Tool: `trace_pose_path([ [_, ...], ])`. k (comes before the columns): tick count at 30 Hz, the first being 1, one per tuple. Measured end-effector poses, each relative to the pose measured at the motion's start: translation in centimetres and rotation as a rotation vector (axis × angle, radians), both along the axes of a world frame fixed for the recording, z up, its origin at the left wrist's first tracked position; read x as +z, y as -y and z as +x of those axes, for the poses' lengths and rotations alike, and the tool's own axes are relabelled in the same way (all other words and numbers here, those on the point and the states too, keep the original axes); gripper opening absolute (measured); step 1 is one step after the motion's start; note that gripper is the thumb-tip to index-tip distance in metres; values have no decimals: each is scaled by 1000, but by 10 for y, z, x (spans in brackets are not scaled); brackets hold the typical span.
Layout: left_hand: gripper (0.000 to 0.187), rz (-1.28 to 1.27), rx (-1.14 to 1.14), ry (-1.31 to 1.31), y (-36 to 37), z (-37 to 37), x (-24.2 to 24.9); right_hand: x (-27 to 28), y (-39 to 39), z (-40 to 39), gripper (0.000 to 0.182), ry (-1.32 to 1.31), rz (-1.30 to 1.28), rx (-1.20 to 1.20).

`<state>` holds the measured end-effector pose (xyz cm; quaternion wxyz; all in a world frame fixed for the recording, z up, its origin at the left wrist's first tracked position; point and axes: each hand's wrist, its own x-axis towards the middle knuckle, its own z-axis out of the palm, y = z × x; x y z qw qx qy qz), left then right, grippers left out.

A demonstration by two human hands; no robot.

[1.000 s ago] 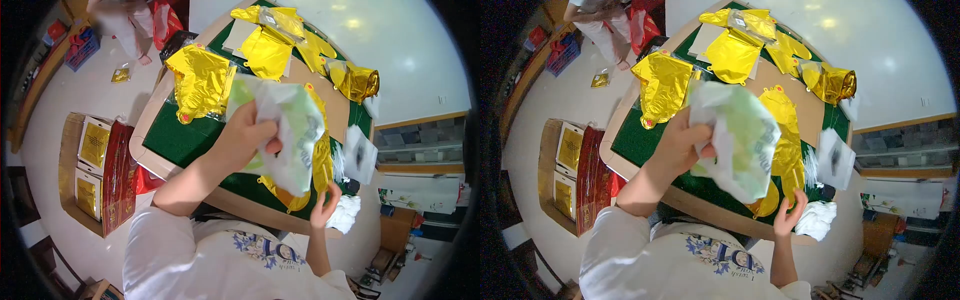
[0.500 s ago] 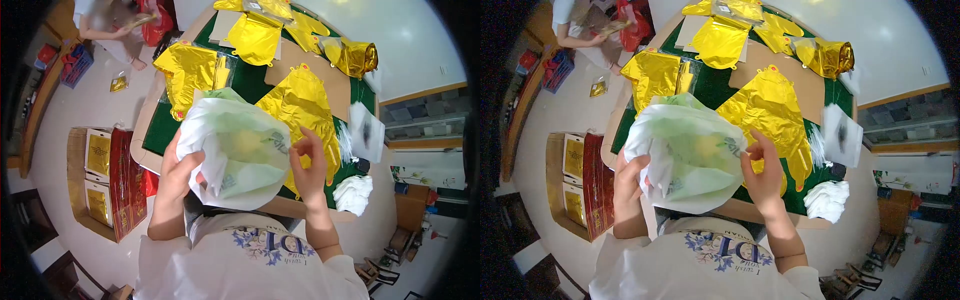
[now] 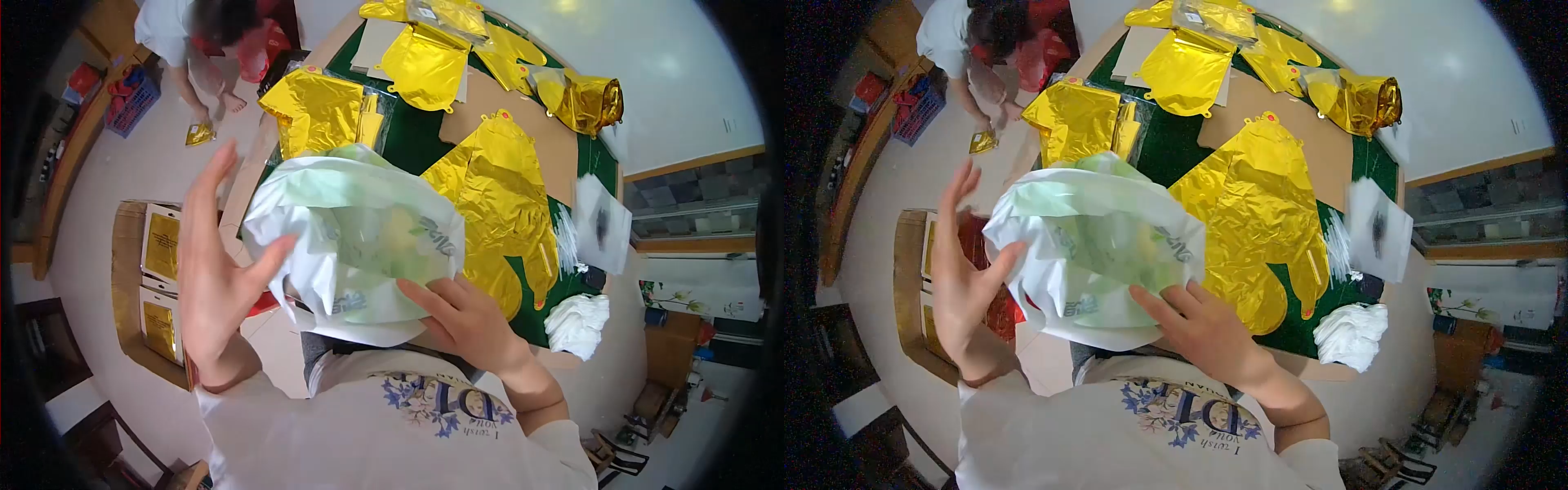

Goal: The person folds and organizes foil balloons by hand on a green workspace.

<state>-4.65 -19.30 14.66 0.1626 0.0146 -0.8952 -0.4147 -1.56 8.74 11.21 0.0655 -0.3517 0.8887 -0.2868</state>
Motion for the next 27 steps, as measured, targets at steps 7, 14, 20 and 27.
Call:
trace_pose_path([
  [7, 29, -850, -374, 46, -26, -26, 2, 10, -12, 3, 52, -149, -7, 137],
  [14, 21, -309, -354, 171, -17, -19, 17, 22, -47, 0, 30, -184, 56, -27],
  [20, 15, -186, -384, 80, -30, -19, -6, 28, -29, -17, 25, -236, -202, -580],
  [27, 30, 158, -290, 83, -36, -9, -22, 9, -20, -17, 41, -52, -23, -479],
])
